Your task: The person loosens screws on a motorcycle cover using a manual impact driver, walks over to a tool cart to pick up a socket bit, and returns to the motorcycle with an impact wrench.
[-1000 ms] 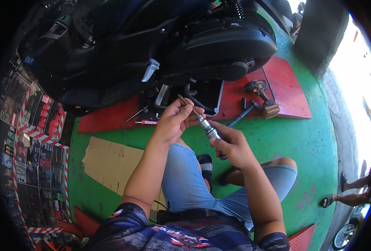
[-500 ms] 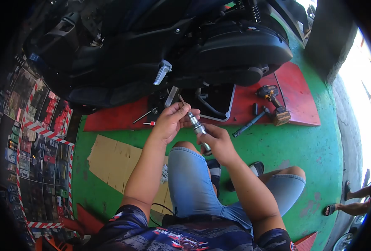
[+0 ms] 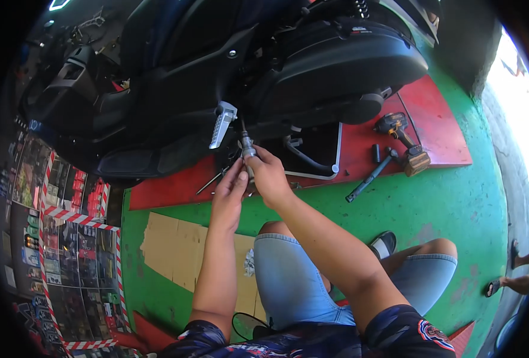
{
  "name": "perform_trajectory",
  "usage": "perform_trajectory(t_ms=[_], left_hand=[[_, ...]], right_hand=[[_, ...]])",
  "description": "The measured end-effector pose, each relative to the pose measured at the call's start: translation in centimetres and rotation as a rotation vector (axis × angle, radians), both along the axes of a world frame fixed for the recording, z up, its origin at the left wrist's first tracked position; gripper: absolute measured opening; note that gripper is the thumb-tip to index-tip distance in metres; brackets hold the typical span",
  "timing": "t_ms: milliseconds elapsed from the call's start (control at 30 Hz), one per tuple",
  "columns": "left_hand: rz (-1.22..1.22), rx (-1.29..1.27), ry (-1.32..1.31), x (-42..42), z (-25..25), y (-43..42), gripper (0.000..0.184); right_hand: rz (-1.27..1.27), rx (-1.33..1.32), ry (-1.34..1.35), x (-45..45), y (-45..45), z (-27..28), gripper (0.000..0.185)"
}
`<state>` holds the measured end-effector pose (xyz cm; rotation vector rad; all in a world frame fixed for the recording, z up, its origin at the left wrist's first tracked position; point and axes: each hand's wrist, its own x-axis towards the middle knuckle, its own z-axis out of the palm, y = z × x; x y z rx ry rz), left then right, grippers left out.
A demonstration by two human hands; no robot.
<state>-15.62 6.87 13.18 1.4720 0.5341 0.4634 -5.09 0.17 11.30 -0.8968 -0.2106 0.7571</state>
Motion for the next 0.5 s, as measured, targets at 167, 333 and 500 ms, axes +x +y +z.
perform_trajectory(t_ms=[167, 333, 500], left_hand=[[0.000, 0.031, -0.017, 0.5, 1.2, 0.4, 0.051], [-0.003, 0.060, 0.002, 1.0, 0.9, 0.9, 0.051], [0.019, 0.054, -0.013, 0.9, 1.1, 0.7, 0.050]], right_hand=[[-0.003, 0.025, 0.035, 0.7, 1.7, 0.8, 0.045], [-0.026, 0.032, 0.067, 1.0, 2.1, 0.8, 0.040], [-0.032, 0.005, 0.075, 1.0, 2.3, 1.1, 0.048]])
